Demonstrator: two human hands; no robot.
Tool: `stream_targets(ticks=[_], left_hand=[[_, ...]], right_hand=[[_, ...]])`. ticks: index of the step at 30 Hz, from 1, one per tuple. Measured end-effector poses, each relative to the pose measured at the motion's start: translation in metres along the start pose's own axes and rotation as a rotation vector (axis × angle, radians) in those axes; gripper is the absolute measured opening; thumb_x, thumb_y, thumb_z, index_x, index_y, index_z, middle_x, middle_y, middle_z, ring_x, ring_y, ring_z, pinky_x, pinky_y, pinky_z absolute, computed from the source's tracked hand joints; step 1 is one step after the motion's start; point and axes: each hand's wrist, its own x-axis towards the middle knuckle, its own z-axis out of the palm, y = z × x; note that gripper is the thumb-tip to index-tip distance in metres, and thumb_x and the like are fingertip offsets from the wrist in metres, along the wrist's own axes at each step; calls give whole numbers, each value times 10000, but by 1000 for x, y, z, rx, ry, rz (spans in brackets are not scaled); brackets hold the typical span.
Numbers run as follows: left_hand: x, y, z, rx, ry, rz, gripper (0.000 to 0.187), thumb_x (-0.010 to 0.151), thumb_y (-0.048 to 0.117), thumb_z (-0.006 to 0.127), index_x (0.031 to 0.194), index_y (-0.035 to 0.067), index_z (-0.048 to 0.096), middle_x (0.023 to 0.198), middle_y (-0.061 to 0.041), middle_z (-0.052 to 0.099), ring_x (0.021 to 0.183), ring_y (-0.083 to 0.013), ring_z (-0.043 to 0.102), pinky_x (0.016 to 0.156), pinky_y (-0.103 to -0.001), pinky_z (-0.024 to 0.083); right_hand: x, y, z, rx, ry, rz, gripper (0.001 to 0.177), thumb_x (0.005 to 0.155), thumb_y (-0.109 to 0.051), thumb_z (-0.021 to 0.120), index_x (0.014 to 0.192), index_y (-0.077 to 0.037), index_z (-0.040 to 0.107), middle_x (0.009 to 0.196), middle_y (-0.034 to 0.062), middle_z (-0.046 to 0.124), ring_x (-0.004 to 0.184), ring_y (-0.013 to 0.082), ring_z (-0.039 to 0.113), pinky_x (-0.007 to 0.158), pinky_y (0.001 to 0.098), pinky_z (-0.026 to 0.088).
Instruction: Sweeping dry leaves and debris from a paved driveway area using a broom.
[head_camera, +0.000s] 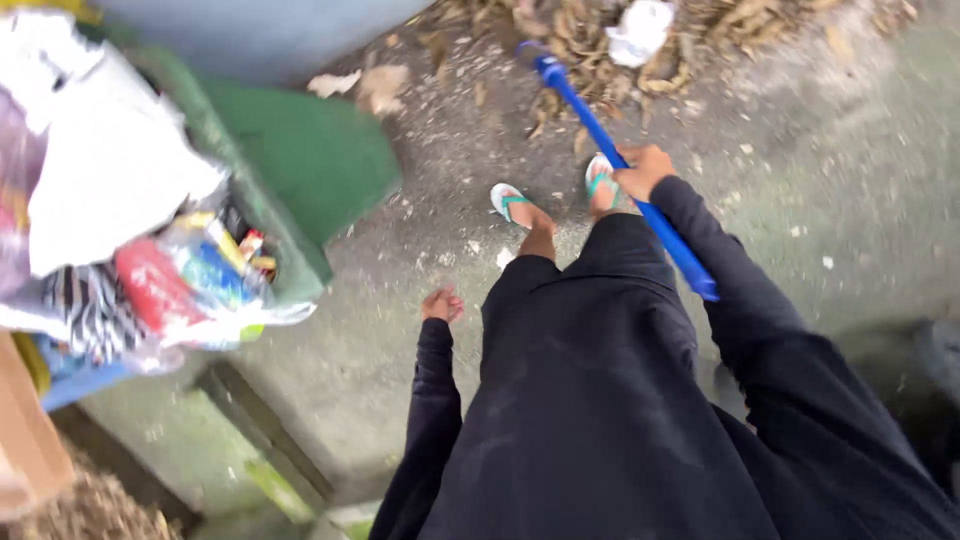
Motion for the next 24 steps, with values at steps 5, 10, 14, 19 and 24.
stream_targets(ticks=[5, 10, 14, 19, 24], left_hand=[[-3, 70, 77, 224, -217, 116, 357, 898, 372, 808, 1126, 101, 765, 970, -227, 744, 909, -299, 762, 814, -466, 652], [-115, 123, 176, 584, -454, 309, 370, 1000, 442, 645, 1103, 124, 803, 1015, -188, 777, 947, -272, 774, 859, -416, 644], [-186, 110, 234, 790, -751, 108, 497, 942, 416, 681, 1157, -31, 715, 1076, -323, 711, 957, -369, 759, 837, -493, 644], [-256, 68, 268, 850, -1041, -214, 802, 909, 573, 730, 1318, -99, 570, 1044, -383, 667, 940, -463, 747, 812, -609, 636], [-260, 60, 275, 731, -895, -339, 933, 938, 489, 712, 1488, -121, 270, 1002, -418, 606, 816, -580, 695, 691, -711, 601]], right_hand=[[-134, 37, -34, 456, -73, 104, 563, 817, -95, 730, 1368, -164, 635, 627, 181, 641, 407, 238, 613, 319, 368, 484], [-215, 96, -33, 641, -70, 233, 583, 865, -147, 726, 1428, -108, 575, 672, 194, 645, 417, 240, 593, 312, 380, 452], [-251, 148, -2, 786, 120, 430, 565, 889, -93, 689, 1426, 2, 543, 700, 185, 661, 463, 216, 630, 368, 373, 477], [-181, 227, 92, 857, 360, 597, 548, 831, -114, 748, 1355, -21, 616, 670, 192, 675, 466, 228, 680, 393, 386, 533], [-65, 235, 171, 622, 473, 783, 273, 782, -251, 697, 1011, -140, 796, 810, 107, 761, 912, 289, 765, 832, 450, 588]])
